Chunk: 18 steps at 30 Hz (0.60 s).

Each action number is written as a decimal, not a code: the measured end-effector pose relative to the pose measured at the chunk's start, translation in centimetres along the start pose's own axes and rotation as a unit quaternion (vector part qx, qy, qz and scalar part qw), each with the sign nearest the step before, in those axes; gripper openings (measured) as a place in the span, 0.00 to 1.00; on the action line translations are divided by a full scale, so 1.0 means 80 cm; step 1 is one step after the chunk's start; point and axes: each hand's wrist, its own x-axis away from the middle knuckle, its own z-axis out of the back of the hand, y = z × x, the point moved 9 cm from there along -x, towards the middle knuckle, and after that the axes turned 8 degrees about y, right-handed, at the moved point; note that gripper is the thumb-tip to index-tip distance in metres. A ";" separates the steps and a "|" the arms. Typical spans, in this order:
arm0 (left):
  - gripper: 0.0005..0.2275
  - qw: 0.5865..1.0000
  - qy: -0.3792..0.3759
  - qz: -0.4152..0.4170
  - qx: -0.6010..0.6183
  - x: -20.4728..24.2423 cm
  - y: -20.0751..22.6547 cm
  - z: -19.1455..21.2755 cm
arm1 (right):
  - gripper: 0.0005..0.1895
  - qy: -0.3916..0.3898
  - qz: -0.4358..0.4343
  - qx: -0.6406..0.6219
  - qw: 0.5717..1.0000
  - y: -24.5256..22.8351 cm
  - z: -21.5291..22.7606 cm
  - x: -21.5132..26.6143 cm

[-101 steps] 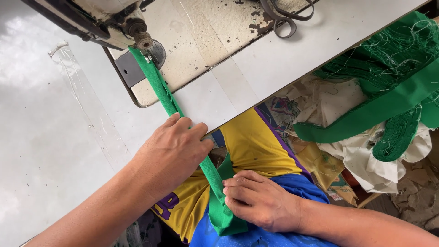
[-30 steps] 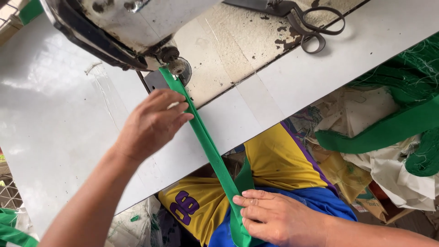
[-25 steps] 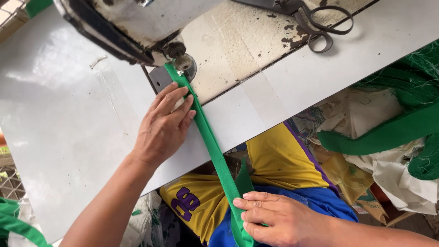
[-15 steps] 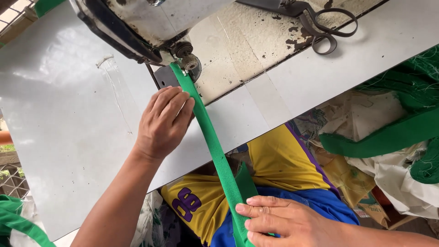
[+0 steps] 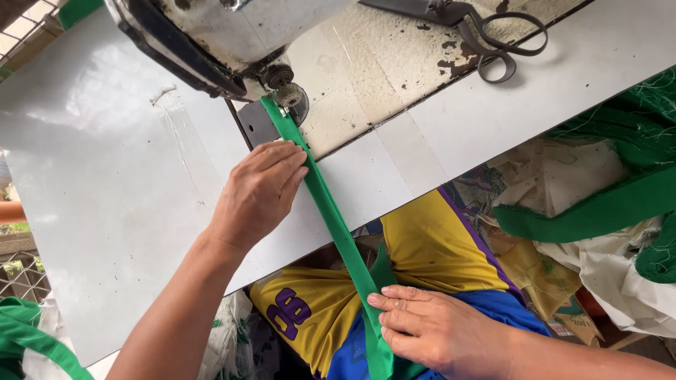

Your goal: The person is using an industrial sewing machine to sew a long green fabric strap by folding the edges and guiding it under the needle.

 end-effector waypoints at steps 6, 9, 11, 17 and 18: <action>0.15 0.999 0.032 0.005 -0.015 0.010 0.014 -0.007 | 0.09 0.021 -0.004 -0.005 1.000 -0.003 0.004 0.000; 0.21 0.997 0.044 0.057 -0.018 0.029 0.028 -0.017 | 0.06 0.048 -0.005 -0.001 0.999 -0.003 0.006 0.002; 0.20 0.996 0.060 0.061 -0.035 0.038 0.040 -0.020 | 0.10 0.044 -0.001 -0.006 0.999 0.005 0.002 0.009; 0.24 0.996 0.018 0.038 -0.075 0.035 0.038 -0.018 | 0.07 0.066 0.007 -0.053 0.996 0.012 -0.007 0.020; 0.29 0.996 -0.028 0.036 -0.075 0.029 0.025 -0.024 | 0.05 0.076 -0.001 -0.049 0.996 0.012 -0.006 0.019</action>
